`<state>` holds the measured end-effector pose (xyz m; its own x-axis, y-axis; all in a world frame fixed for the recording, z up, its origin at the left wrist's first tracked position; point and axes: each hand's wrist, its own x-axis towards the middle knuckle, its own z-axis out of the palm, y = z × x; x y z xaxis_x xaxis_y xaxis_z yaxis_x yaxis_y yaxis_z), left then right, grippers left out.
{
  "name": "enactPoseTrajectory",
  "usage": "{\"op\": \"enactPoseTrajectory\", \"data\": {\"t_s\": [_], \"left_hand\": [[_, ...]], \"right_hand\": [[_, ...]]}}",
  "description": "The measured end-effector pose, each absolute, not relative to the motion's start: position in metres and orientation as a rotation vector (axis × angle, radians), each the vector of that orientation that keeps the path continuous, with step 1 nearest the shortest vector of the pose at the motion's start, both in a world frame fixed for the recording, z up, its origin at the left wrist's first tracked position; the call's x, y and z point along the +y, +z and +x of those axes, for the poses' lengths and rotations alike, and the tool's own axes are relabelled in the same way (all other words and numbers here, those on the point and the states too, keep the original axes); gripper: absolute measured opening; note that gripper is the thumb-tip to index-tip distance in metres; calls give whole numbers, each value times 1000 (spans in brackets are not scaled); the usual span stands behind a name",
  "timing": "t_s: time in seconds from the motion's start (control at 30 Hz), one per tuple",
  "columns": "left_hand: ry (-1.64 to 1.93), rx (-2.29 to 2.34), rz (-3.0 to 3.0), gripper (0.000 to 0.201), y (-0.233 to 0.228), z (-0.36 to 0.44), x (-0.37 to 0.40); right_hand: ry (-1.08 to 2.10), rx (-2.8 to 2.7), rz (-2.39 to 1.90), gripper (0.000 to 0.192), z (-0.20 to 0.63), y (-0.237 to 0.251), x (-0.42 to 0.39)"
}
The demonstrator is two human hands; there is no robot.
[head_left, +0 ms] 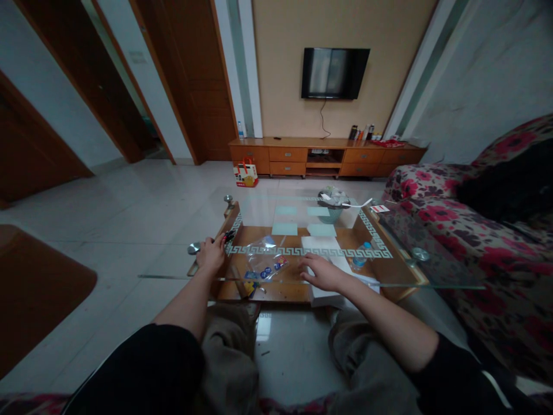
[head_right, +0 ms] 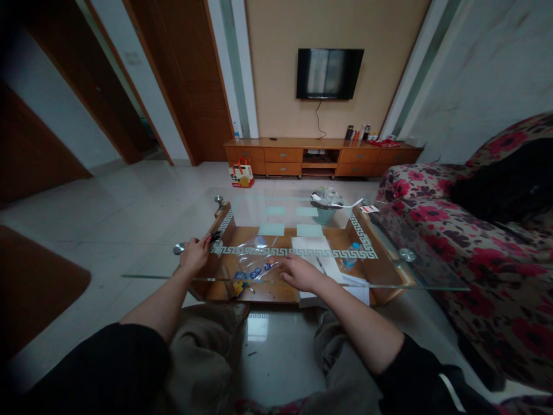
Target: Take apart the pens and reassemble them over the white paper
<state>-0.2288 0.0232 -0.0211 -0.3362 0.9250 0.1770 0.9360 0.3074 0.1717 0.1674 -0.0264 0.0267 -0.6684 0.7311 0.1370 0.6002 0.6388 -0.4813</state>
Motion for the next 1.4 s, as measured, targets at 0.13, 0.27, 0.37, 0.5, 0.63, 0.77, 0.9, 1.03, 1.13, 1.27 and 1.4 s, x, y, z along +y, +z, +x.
{"op": "enactPoseTrajectory", "data": {"t_s": [0.13, 0.27, 0.37, 0.5, 0.63, 0.77, 0.9, 1.03, 1.13, 1.27, 1.4], "left_hand": [[-424, -2520, -1750, 53, -20, -230, 24], [-477, -2546, -1740, 50, -20, -228, 24], [-507, -2550, -1694, 49, -17, -225, 22], [-562, -2470, -1677, 46, -7, -215, 23], [-641, -2343, -2006, 40, 2, -193, 33], [-912, -1793, -2551, 34, -2, -161, 41], [-965, -1393, -2794, 29, -7, -126, 40], [-797, -1257, -2900, 22, -6, -98, 35], [-613, -1190, -2912, 17, -5, -84, 29], [-392, -1206, -2851, 13, -4, -76, 21], [-320, -1235, -2824, 13, 0, -75, 16]], "right_hand": [[559, -2564, -1079, 14, 168, 24, -25], [564, -2585, -1073, 14, 168, 22, -24], [567, -2594, -1077, 14, 168, 20, -22], [547, -2566, -1110, 15, 170, 17, -19], [489, -2516, -1136, 20, 173, 13, -14], [374, -2459, -1162, 25, 175, 14, -9], [277, -2342, -1179, 31, 174, 21, -8], [226, -2281, -1151, 36, 172, 25, -9], [231, -2292, -1139, 41, 172, 21, -8], [277, -2361, -1133, 32, 175, 13, -5], [315, -2404, -1144, 18, 177, 9, 1]]}}
